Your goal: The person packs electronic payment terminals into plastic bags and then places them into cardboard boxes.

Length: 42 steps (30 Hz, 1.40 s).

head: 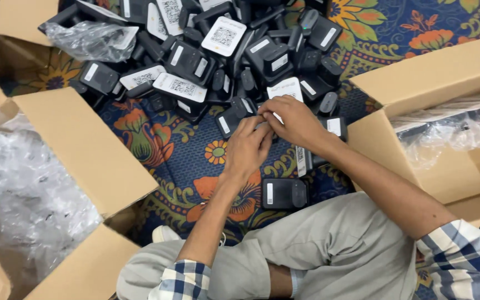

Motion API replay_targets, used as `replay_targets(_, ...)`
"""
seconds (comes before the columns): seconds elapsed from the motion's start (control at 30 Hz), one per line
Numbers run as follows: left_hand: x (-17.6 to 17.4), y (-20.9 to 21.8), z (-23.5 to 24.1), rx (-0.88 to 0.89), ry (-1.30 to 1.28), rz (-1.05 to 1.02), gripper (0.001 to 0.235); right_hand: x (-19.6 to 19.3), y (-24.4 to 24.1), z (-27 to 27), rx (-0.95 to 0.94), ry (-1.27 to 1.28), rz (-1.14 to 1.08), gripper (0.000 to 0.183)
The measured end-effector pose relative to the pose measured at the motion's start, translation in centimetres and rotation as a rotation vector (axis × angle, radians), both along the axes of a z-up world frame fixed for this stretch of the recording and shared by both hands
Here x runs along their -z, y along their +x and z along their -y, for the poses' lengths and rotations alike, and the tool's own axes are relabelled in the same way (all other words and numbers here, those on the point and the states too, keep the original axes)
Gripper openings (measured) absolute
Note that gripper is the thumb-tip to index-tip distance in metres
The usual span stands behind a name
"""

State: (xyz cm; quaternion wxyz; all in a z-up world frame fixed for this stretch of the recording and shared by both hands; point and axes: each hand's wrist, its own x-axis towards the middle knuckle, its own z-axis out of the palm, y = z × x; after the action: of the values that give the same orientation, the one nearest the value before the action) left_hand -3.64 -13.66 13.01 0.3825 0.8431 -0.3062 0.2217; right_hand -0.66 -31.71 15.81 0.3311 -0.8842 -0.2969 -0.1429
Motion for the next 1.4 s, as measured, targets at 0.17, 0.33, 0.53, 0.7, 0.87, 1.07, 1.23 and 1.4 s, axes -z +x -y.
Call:
replay_targets(0.17, -0.1, -0.1, -3.1, -0.096, 0.032, -0.057, 0.017, 0.7, 0.9, -3.5, 0.021, -0.039, -0.046, 0.014)
replay_targets(0.33, 0.6, 0.7, -5.2, -0.147, 0.09, -0.113, 0.026, 2.4, 2.8, -6.0, 0.067, -0.018, -0.15, 0.02)
replay_targets(0.53, 2.5, 1.6, -8.0, -0.176, 0.076, -0.232, 0.043, 6.6, 3.9, -6.2, 0.168, 0.0, -0.165, 0.037)
replay_targets(0.7, 4.4, 2.7, -9.0, -0.235, -0.084, -0.512, 0.051, 11.1, 4.0, -5.6, 0.264, -0.09, -0.054, 0.061)
replay_targets(0.87, 6.0, 4.1, -8.7, -0.231, -0.181, -0.462, 0.049, 12.7, 5.0, -7.6, 0.299, -0.182, -0.086, 0.068)
replay_targets(1.07, 8.1, 4.7, -8.2, -0.262, -0.133, -0.527, 0.048, 13.5, 5.3, -8.6, 0.329, -0.317, -0.045, 0.063)
replay_targets(1.23, 8.0, 4.5, -8.0, -0.278, -0.066, -0.68, 0.051, 14.7, 6.0, -8.0, 0.359, -0.39, 0.026, 0.056)
replay_targets(1.4, 9.5, 4.4, -8.6, -0.337, -0.016, -0.801, 0.066, 14.1, 5.9, -7.8, 0.345, -0.232, -0.016, 0.05)
